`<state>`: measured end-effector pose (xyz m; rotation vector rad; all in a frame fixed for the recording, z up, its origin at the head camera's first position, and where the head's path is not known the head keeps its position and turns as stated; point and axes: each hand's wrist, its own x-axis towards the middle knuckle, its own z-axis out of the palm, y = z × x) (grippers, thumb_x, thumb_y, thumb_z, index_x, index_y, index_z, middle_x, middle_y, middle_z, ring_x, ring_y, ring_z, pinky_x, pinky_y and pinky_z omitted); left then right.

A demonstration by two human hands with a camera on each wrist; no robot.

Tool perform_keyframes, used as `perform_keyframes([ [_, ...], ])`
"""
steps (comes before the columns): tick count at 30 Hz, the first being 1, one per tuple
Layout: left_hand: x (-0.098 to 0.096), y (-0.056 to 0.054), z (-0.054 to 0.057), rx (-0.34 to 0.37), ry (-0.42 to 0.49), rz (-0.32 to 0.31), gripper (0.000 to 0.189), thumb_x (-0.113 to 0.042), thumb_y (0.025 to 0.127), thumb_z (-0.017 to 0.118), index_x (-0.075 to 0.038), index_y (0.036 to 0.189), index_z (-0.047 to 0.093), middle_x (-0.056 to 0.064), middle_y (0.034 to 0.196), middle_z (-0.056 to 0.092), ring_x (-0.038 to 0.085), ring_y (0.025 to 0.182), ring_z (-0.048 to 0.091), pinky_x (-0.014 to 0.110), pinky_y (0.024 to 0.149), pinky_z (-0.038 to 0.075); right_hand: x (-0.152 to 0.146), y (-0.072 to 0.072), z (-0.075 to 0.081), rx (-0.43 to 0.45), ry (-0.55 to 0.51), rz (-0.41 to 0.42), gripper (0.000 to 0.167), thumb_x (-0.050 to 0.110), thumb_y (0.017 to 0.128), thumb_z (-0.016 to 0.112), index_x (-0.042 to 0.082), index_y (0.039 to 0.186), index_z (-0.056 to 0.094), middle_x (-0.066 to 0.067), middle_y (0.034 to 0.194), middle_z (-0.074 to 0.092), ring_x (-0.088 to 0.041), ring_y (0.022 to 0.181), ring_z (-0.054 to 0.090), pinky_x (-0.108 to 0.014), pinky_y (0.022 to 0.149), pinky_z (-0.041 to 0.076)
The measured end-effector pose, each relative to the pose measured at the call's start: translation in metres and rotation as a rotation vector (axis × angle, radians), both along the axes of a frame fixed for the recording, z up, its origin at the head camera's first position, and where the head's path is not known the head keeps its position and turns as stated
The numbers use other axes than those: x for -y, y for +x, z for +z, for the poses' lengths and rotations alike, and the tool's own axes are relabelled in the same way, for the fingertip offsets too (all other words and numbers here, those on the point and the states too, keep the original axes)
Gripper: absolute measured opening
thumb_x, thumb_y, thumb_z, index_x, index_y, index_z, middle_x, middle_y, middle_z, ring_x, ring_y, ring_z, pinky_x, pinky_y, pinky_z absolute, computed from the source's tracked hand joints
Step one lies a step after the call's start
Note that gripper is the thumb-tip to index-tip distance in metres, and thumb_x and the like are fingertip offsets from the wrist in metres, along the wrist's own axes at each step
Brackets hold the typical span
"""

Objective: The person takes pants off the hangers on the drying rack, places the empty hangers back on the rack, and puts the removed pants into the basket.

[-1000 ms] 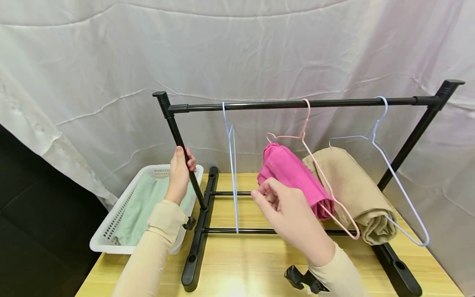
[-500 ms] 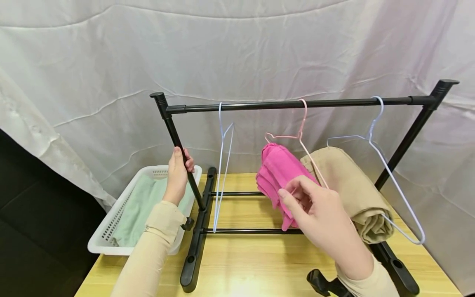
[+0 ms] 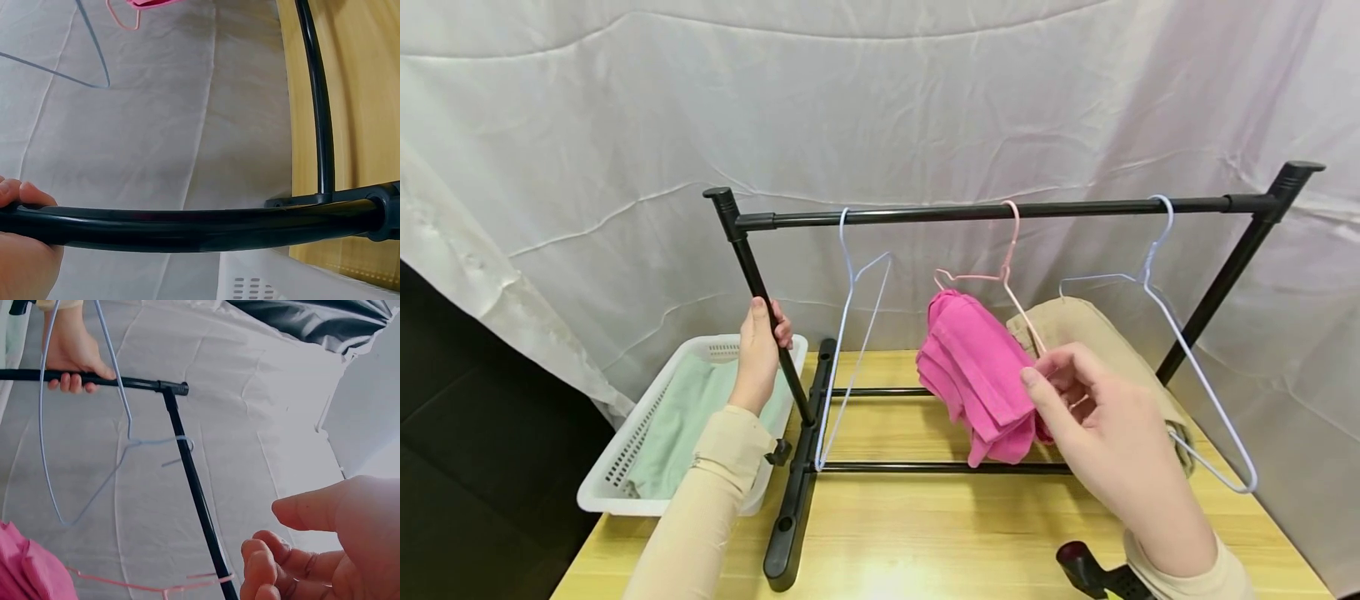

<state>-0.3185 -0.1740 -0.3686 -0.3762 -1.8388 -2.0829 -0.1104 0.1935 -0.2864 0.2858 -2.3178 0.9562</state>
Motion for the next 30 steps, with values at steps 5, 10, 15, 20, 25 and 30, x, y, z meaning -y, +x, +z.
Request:
perform_keyframes([
  [5,0.000,-0.001,0.000,0.000,-0.003,0.000,0.048,-0.059,0.112,0.026,-0.018,0.098,0.046,-0.005,0.071,0.039,0.013,0.064,0.038,0.025,0.063,0.037,-0.010,-0.002,0.000,0.024,-0.009,-0.066,0.011,0.024,0.103,0.073,0.015,0.109,0.072,0.001,0.093,0.070,0.004,0.081,0.058,-0.010,0.065,0.047],
  [10,0.000,-0.001,0.001,-0.002,-0.007,0.010,0.048,-0.058,0.112,0.026,-0.018,0.097,0.046,-0.005,0.071,0.039,0.013,0.063,0.038,0.024,0.062,0.037,-0.017,-0.006,-0.005,0.012,-0.017,-0.102,0.024,0.026,0.103,0.072,0.012,0.122,0.068,-0.004,0.111,0.071,0.010,0.095,0.055,-0.007,0.077,0.045],
  [15,0.001,0.000,0.000,0.001,-0.005,0.010,0.048,-0.059,0.112,0.026,-0.018,0.097,0.046,-0.005,0.070,0.040,0.012,0.063,0.039,0.024,0.062,0.037,-0.027,-0.012,-0.014,0.033,-0.004,-0.085,0.040,0.026,0.103,0.071,0.007,0.138,0.061,-0.014,0.131,0.067,-0.013,0.115,0.061,-0.012,0.086,0.041],
  [20,0.002,0.000,-0.002,-0.002,-0.001,0.023,0.048,-0.059,0.112,0.026,-0.019,0.097,0.046,-0.005,0.070,0.040,0.013,0.063,0.039,0.024,0.062,0.037,-0.032,-0.020,-0.030,0.117,-0.019,-0.013,0.055,0.024,0.105,0.069,0.001,0.150,0.048,-0.023,0.138,0.063,-0.040,0.120,0.064,-0.005,0.086,0.041],
  [25,0.001,0.001,-0.001,0.000,0.010,0.030,0.047,-0.058,0.113,0.026,-0.019,0.097,0.047,-0.005,0.070,0.040,0.013,0.062,0.039,0.024,0.061,0.036,-0.035,-0.025,-0.042,0.190,-0.025,0.020,0.063,0.026,0.107,0.067,-0.001,0.157,0.039,-0.026,0.135,0.064,-0.043,0.114,0.068,0.000,0.085,0.042],
  [30,-0.003,0.001,0.000,-0.004,0.038,0.026,0.046,-0.054,0.114,0.026,-0.018,0.096,0.047,-0.006,0.068,0.039,0.010,0.060,0.038,0.022,0.060,0.036,-0.035,-0.028,-0.046,0.196,0.025,-0.021,0.055,0.028,0.109,0.063,0.001,0.154,0.048,-0.020,0.121,0.071,-0.025,0.098,0.073,-0.010,0.077,0.049],
])
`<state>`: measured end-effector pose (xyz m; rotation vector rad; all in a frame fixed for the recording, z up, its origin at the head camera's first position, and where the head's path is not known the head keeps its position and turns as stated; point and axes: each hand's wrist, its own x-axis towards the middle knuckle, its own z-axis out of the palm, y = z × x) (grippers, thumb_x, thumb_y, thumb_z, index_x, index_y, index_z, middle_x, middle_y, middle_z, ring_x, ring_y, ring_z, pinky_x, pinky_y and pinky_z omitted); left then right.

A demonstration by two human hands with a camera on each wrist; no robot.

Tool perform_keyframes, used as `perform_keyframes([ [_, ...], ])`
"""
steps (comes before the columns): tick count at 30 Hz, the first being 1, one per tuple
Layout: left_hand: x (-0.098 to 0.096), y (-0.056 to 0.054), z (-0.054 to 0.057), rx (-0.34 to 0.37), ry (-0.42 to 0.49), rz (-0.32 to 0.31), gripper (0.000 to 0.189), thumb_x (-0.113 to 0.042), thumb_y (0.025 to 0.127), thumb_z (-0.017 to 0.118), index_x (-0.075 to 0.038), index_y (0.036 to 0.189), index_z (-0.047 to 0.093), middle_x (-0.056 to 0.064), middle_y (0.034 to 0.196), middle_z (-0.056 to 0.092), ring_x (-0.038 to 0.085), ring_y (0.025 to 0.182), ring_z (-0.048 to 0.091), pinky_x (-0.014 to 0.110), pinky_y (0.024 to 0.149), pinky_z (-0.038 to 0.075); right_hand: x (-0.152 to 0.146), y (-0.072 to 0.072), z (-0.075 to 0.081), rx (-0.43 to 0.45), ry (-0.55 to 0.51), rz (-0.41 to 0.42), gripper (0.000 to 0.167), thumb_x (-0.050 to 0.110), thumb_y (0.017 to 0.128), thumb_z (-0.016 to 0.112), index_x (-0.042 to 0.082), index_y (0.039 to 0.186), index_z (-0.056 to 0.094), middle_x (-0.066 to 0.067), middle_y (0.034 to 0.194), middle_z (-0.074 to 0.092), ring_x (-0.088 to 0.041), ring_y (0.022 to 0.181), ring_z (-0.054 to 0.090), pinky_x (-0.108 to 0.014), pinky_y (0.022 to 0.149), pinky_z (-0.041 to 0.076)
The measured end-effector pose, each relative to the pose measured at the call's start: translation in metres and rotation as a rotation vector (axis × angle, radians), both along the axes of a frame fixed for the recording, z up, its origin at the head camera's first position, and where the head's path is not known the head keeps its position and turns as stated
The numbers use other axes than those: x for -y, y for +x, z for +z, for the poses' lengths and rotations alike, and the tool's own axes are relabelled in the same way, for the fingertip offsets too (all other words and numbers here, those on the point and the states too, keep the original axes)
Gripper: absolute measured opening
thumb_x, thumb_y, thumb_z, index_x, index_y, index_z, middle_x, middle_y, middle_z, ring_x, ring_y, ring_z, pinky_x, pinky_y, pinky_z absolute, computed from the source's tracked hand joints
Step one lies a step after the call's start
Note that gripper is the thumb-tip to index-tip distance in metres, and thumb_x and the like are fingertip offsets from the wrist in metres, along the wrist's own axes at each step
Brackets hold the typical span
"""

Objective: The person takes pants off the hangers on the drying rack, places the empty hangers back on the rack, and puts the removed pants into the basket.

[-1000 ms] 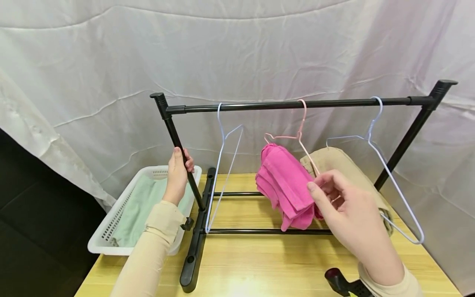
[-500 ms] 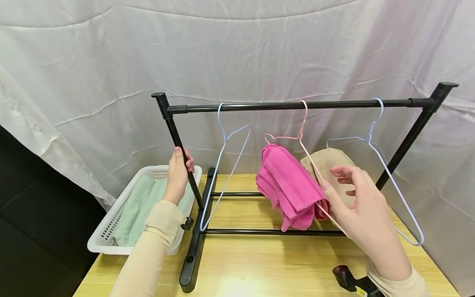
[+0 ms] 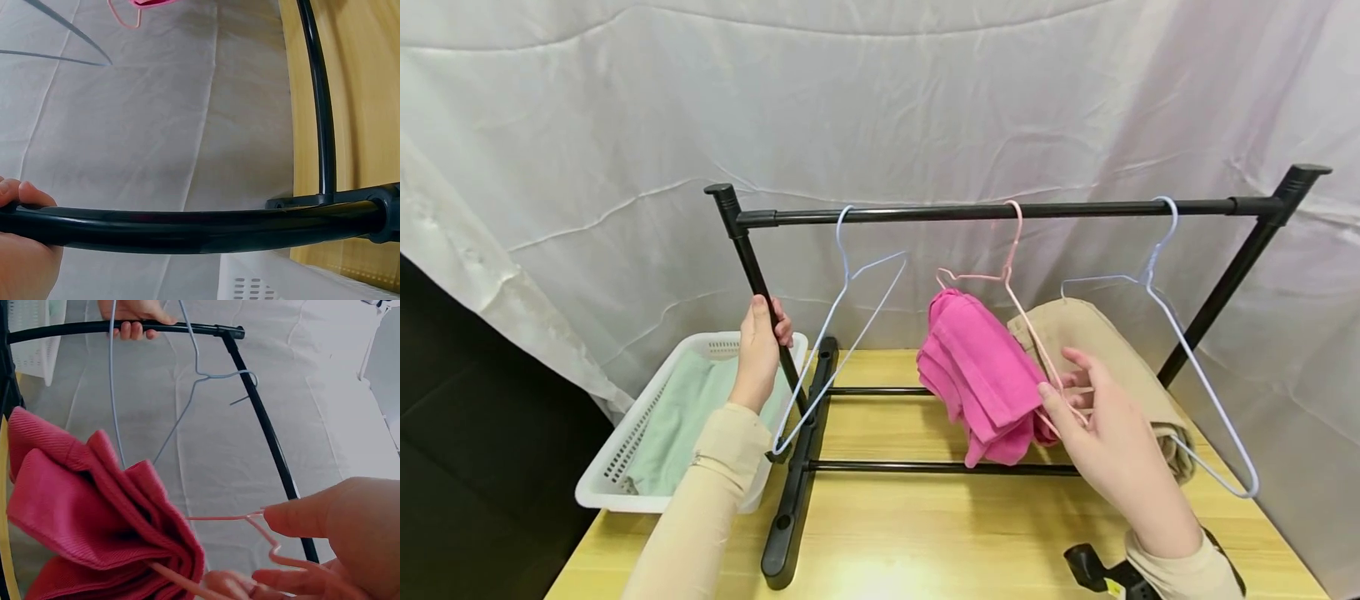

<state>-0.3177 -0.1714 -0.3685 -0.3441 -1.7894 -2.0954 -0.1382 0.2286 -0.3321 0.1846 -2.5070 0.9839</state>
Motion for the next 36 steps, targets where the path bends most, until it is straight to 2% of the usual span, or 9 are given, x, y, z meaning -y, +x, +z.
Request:
perform_keyframes([
  [3,0.001,0.001,-0.002,0.006,-0.005,0.007,0.046,-0.054,0.114,0.026,-0.017,0.096,0.047,-0.006,0.068,0.039,0.010,0.060,0.039,0.022,0.060,0.037,0.002,-0.001,-0.003,-0.028,0.019,-0.006,0.043,0.024,0.109,0.063,0.001,0.145,0.058,-0.011,0.104,0.075,-0.005,0.081,0.065,-0.016,0.070,0.049],
  [5,0.002,0.001,-0.004,0.012,-0.005,0.013,0.047,-0.056,0.113,0.026,-0.017,0.096,0.047,-0.005,0.069,0.039,0.010,0.061,0.039,0.022,0.060,0.038,0.003,-0.001,-0.005,-0.036,0.027,-0.001,0.035,0.023,0.110,0.061,0.002,0.138,0.063,-0.005,0.094,0.074,0.002,0.074,0.057,-0.020,0.068,0.048],
  [9,0.001,0.002,-0.004,0.012,-0.016,0.016,0.049,-0.059,0.112,0.027,-0.017,0.097,0.047,-0.006,0.070,0.040,0.010,0.062,0.039,0.021,0.061,0.038,0.004,-0.003,-0.005,-0.025,0.068,-0.009,0.025,0.027,0.115,0.052,0.009,0.121,0.068,0.000,0.084,0.068,-0.003,0.074,0.056,-0.028,0.069,0.048],
  [12,-0.001,0.003,-0.004,0.006,-0.027,0.016,0.050,-0.061,0.111,0.027,-0.017,0.097,0.047,-0.006,0.070,0.040,0.010,0.062,0.040,0.021,0.061,0.039,0.004,-0.005,-0.005,-0.039,0.100,-0.026,0.025,0.028,0.116,0.047,0.014,0.105,0.065,0.002,0.077,0.059,-0.010,0.071,0.052,-0.031,0.066,0.044],
  [15,-0.002,0.004,-0.004,0.003,-0.028,0.015,0.049,-0.059,0.112,0.026,-0.017,0.097,0.047,-0.005,0.070,0.039,0.010,0.061,0.039,0.022,0.060,0.038,0.005,-0.005,-0.007,-0.072,0.113,-0.040,0.026,0.025,0.116,0.046,0.014,0.097,0.059,0.001,0.072,0.049,-0.013,0.068,0.048,-0.031,0.062,0.038],
  [23,-0.001,0.001,-0.002,-0.006,-0.027,0.005,0.047,-0.056,0.113,0.025,-0.017,0.096,0.047,-0.005,0.070,0.040,0.010,0.062,0.039,0.022,0.061,0.038,0.009,-0.005,-0.010,-0.107,0.092,-0.087,0.024,0.024,0.116,0.047,0.014,0.100,0.062,0.001,0.070,0.047,-0.019,0.069,0.049,-0.032,0.062,0.036],
  [36,0.000,-0.003,0.000,-0.020,-0.024,0.026,0.046,-0.051,0.115,0.026,-0.017,0.095,0.047,-0.005,0.068,0.040,0.010,0.061,0.039,0.023,0.060,0.037,0.013,-0.007,-0.008,-0.129,0.058,-0.111,0.025,0.025,0.115,0.050,0.015,0.100,0.067,0.004,0.067,0.048,-0.012,0.067,0.048,-0.032,0.064,0.037],
])
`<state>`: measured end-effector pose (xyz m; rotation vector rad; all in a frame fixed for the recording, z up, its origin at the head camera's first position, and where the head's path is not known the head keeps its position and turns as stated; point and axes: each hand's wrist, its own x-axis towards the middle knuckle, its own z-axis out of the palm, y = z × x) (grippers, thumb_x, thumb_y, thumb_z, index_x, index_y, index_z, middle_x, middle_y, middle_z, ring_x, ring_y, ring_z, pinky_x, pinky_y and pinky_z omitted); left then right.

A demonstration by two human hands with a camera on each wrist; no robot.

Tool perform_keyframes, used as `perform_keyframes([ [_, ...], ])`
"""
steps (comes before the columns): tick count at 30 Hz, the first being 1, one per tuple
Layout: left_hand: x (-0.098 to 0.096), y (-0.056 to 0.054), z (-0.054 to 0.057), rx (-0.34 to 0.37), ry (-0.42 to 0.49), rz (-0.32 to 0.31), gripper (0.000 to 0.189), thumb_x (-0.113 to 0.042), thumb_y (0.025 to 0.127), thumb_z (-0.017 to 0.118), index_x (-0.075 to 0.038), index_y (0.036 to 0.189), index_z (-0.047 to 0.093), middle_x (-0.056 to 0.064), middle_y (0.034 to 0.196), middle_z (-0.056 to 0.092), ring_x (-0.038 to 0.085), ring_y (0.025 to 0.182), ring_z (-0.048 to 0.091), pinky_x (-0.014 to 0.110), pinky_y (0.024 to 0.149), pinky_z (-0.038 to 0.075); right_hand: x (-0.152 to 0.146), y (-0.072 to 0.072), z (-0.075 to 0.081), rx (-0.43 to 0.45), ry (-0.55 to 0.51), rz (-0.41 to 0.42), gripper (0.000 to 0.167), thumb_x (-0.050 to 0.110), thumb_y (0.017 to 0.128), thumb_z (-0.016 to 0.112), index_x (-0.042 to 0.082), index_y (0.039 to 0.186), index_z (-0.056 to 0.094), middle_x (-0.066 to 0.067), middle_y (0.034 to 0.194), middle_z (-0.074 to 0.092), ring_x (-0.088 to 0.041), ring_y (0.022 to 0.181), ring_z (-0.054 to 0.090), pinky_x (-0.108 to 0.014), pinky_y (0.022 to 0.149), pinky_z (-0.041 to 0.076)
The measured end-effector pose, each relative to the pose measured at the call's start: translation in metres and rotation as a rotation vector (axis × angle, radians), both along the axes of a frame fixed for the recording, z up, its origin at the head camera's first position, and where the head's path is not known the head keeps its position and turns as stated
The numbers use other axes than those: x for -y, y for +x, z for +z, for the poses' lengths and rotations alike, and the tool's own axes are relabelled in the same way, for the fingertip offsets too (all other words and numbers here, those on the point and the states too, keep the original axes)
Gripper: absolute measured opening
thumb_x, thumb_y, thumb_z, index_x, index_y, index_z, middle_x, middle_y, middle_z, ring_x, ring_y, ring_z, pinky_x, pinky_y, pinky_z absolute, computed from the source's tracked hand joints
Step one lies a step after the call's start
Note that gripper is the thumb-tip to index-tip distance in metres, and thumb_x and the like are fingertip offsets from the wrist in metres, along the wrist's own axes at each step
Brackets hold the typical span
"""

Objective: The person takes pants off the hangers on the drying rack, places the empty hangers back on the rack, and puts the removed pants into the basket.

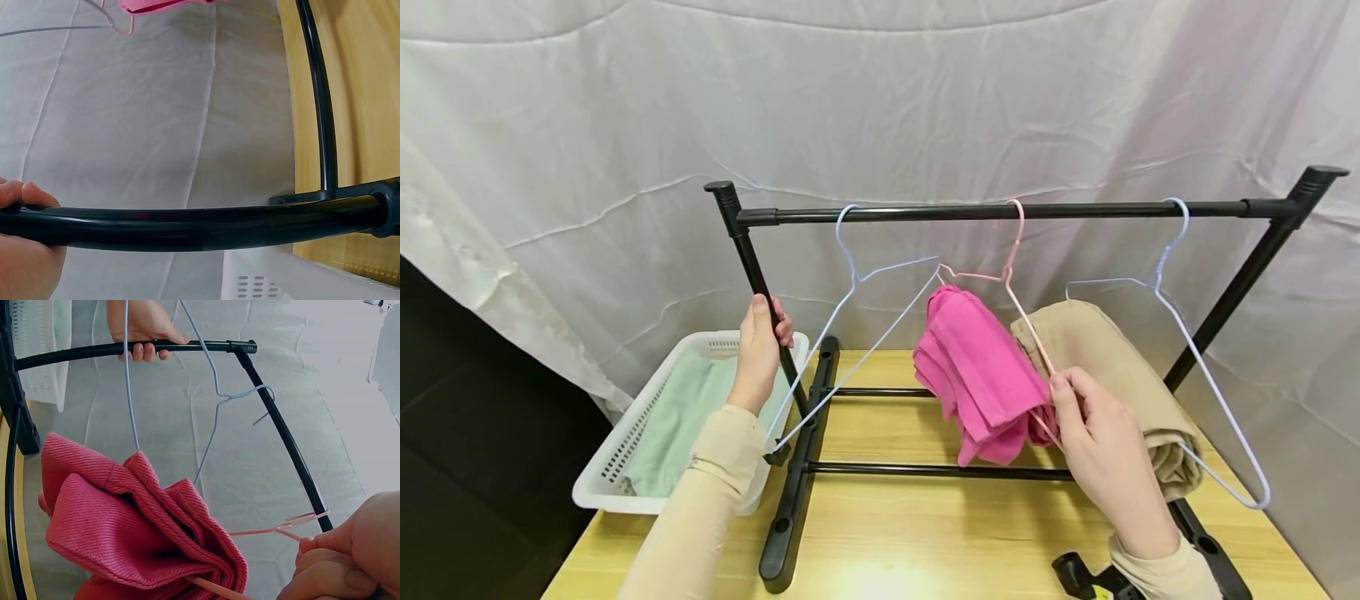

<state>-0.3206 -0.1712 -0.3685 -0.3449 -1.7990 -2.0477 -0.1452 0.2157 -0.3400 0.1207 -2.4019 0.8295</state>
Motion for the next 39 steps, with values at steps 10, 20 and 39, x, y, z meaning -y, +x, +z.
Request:
perform_keyframes([
  [10,0.000,0.005,0.000,0.009,-0.016,-0.003,0.048,-0.054,0.114,0.024,-0.015,0.096,0.046,-0.004,0.070,0.040,0.011,0.062,0.039,0.024,0.061,0.037,0.003,0.000,0.001,-0.010,-0.013,0.000,0.027,0.025,0.115,0.049,0.014,0.096,0.065,0.004,0.066,0.047,-0.011,0.064,0.046,-0.031,0.062,0.036],
  [20,0.005,0.005,0.001,-0.015,-0.034,-0.031,0.049,-0.055,0.113,0.027,-0.014,0.098,0.048,-0.001,0.071,0.044,0.014,0.063,0.042,0.025,0.063,0.043,0.006,-0.001,0.002,-0.042,-0.031,-0.002,0.027,0.025,0.115,0.050,0.013,0.098,0.068,0.002,0.068,0.050,-0.017,0.069,0.050,-0.034,0.065,0.040],
  [39,0.006,0.011,-0.001,0.020,-0.154,0.040,0.051,-0.048,0.117,0.031,-0.002,0.125,0.053,0.001,0.091,0.062,0.015,0.089,0.061,0.028,0.082,0.054,0.005,0.001,0.007,-0.070,-0.085,-0.033,0.027,0.027,0.114,0.052,0.017,0.096,0.069,0.005,0.065,0.048,-0.009,0.062,0.044,-0.029,0.062,0.036],
])
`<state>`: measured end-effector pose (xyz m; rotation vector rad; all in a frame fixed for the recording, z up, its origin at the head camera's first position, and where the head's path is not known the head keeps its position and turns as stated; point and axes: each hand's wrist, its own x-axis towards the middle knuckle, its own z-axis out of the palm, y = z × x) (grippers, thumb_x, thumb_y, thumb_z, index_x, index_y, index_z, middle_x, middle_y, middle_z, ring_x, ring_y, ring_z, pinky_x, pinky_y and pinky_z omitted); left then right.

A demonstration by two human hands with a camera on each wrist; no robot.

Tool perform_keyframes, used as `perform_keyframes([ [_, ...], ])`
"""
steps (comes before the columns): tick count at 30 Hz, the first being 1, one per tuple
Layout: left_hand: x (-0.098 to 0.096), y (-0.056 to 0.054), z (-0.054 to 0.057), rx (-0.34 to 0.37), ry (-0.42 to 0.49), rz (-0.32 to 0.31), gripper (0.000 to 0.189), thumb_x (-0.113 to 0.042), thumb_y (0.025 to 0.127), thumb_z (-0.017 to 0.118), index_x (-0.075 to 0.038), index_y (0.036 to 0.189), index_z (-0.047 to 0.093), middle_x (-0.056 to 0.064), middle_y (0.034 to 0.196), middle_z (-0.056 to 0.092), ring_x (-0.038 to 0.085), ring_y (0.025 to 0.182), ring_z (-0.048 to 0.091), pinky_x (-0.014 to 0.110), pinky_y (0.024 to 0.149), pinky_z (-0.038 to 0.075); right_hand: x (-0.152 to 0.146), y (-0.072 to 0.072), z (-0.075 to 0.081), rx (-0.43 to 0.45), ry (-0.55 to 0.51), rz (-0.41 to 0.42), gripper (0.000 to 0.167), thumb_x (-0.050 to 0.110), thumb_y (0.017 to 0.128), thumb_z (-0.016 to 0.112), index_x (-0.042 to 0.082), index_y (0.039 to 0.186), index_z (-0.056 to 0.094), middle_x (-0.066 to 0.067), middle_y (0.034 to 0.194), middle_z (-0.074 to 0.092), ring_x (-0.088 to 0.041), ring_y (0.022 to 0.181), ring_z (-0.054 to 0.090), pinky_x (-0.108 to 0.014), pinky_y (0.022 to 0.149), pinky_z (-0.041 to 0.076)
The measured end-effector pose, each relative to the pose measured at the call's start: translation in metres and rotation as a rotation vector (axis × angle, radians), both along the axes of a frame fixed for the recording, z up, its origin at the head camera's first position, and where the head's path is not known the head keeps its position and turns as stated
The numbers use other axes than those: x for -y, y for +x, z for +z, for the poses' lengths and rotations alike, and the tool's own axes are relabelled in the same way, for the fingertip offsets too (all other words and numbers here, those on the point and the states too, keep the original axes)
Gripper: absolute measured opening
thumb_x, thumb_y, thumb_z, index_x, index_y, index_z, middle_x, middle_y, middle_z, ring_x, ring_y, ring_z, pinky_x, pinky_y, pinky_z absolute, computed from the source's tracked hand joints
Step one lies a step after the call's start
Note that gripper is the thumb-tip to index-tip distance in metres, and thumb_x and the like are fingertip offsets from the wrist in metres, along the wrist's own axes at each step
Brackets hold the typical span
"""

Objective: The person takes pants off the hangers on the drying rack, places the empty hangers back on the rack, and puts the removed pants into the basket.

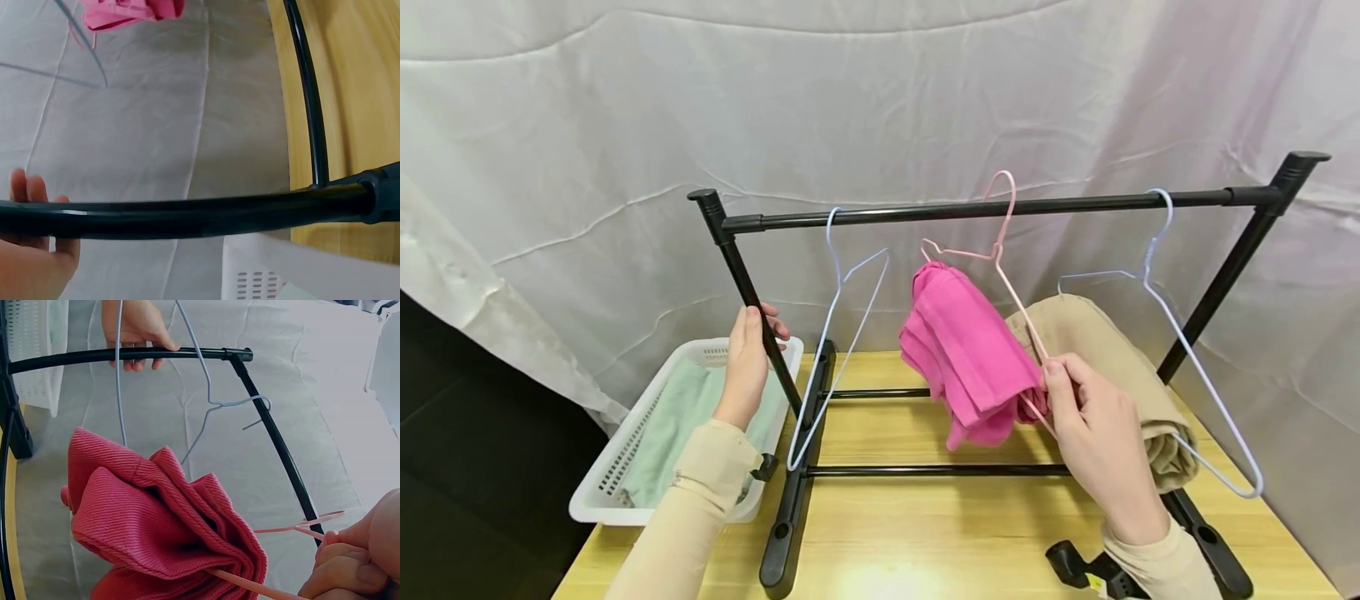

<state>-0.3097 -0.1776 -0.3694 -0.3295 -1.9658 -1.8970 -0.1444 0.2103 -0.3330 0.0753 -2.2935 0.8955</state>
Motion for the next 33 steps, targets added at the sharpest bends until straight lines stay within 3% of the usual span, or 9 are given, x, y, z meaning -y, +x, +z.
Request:
perform_keyframes([
  [4,-0.001,0.003,-0.001,0.019,-0.018,0.027,0.042,-0.044,0.117,0.034,-0.009,0.128,0.054,0.000,0.098,0.063,0.017,0.098,0.062,0.029,0.086,0.053,0.001,0.002,0.001,-0.009,-0.017,0.002,0.026,0.025,0.114,0.053,0.016,0.095,0.069,0.005,0.064,0.047,-0.007,0.060,0.042,-0.027,0.061,0.033],
  [10,0.000,0.008,-0.008,-0.005,-0.058,0.077,0.035,-0.038,0.118,0.036,-0.016,0.138,0.054,0.004,0.108,0.067,0.017,0.110,0.063,0.029,0.095,0.050,0.001,0.005,0.000,-0.009,-0.039,0.019,0.027,0.025,0.113,0.054,0.016,0.093,0.069,0.004,0.066,0.052,-0.006,0.058,0.042,-0.026,0.058,0.033],
  [15,0.000,0.016,-0.013,0.015,-0.131,0.116,0.041,-0.042,0.117,0.039,-0.021,0.151,0.049,0.011,0.131,0.066,0.011,0.123,0.059,0.032,0.107,0.045,0.000,0.007,-0.002,-0.018,-0.052,0.005,0.027,0.024,0.113,0.055,0.016,0.091,0.069,0.004,0.066,0.053,-0.006,0.059,0.043,-0.024,0.060,0.033],
  [19,-0.003,0.023,-0.016,0.018,-0.163,0.157,0.046,-0.040,0.117,0.042,-0.021,0.158,0.043,0.010,0.144,0.059,0.011,0.124,0.055,0.035,0.104,0.045,-0.001,0.007,-0.002,-0.020,-0.057,-0.007,0.028,0.024,0.113,0.055,0.016,0.090,0.068,0.004,0.065,0.053,-0.006,0.060,0.044,-0.023,0.060,0.034],
  [22,-0.006,0.027,-0.017,-0.002,-0.127,0.211,0.043,-0.034,0.115,0.048,-0.012,0.151,0.042,0.006,0.136,0.055,0.011,0.119,0.052,0.030,0.097,0.044,-0.002,0.008,-0.002,-0.021,-0.058,-0.012,0.028,0.025,0.113,0.055,0.017,0.091,0.069,0.005,0.065,0.052,-0.006,0.060,0.044,-0.023,0.061,0.034],
  [27,-0.007,0.032,-0.020,-0.015,-0.086,0.319,0.030,-0.028,0.112,0.057,-0.003,0.123,0.043,-0.005,0.111,0.049,0.011,0.106,0.049,0.024,0.084,0.039,-0.003,0.011,-0.002,-0.021,-0.065,-0.018,0.027,0.025,0.113,0.055,0.017,0.091,0.069,0.005,0.064,0.051,-0.006,0.059,0.042,-0.024,0.060,0.033],
  [33,-0.014,0.039,-0.029,0.030,-0.138,0.314,0.019,-0.018,0.110,0.058,-0.005,0.116,0.046,-0.004,0.105,0.050,0.012,0.101,0.051,0.019,0.076,0.041,-0.001,0.013,-0.004,-0.023,-0.074,-0.015,0.026,0.023,0.113,0.056,0.016,0.091,0.069,0.005,0.065,0.051,-0.006,0.058,0.042,-0.024,0.059,0.034],
])
